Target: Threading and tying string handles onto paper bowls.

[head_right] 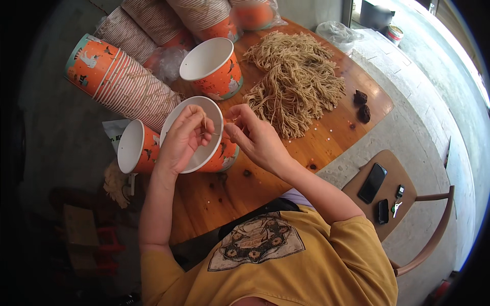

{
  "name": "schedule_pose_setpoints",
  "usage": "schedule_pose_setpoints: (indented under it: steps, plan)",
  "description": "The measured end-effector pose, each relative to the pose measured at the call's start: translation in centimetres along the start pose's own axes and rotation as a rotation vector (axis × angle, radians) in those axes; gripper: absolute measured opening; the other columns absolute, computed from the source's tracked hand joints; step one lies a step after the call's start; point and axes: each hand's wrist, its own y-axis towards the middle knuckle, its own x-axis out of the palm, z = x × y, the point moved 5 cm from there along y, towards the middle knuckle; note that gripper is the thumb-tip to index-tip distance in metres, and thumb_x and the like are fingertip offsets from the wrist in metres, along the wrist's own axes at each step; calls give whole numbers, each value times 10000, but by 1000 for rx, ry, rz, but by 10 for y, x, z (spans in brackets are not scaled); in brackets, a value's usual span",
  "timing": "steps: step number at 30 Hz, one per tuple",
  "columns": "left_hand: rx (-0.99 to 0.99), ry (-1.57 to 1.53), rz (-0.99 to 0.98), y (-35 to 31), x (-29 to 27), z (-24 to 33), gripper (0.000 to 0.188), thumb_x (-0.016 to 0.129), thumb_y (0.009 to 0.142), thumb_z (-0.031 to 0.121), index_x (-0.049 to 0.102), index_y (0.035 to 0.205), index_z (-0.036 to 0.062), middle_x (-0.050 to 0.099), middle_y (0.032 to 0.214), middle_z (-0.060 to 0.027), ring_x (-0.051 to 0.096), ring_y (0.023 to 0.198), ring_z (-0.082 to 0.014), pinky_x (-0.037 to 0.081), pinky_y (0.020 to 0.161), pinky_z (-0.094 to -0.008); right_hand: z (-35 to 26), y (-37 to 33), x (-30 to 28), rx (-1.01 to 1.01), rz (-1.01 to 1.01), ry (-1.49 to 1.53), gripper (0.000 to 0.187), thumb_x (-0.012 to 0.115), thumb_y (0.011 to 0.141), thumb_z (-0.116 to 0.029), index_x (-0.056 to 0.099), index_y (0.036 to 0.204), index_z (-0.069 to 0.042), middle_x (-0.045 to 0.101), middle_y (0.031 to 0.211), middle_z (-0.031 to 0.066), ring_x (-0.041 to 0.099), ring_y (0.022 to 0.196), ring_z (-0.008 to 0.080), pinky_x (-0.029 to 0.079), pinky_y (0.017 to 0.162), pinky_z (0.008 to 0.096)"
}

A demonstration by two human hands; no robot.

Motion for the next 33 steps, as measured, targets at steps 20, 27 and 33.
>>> schedule_pose_setpoints:
  steps: [20, 27, 33]
  plan:
    - [30, 231, 82, 6, 9, -12, 180, 584, 925, 197, 573, 806, 62, 505, 689, 27, 464, 624, -69, 362, 556, -233, -74, 68, -1, -223, -682, -280, 153, 642, 870, -137, 611, 989, -46, 648, 820, 50, 608, 770, 108, 490, 723, 272]
    - [75, 3, 27, 2, 14, -7, 53, 576, 894, 74, 566, 946, 66, 588, 825, -23, 544, 681, -91, 443, 615, -229, -80, 50, 0, -275, -613, -487, 174, 633, 872, -194, 598, 968, -53, 655, 819, 102, 640, 760, 230, 486, 679, 341]
    - [-97, -154, 87, 6, 1, -19, 69, 530, 904, 72, 573, 956, 60, 603, 847, -16, 563, 702, -95, 462, 644, -229, -105, 32, 19, -247, -878, -445, 169, 627, 872, -196, 609, 990, -76, 656, 799, 83, 627, 725, 200, 477, 657, 330]
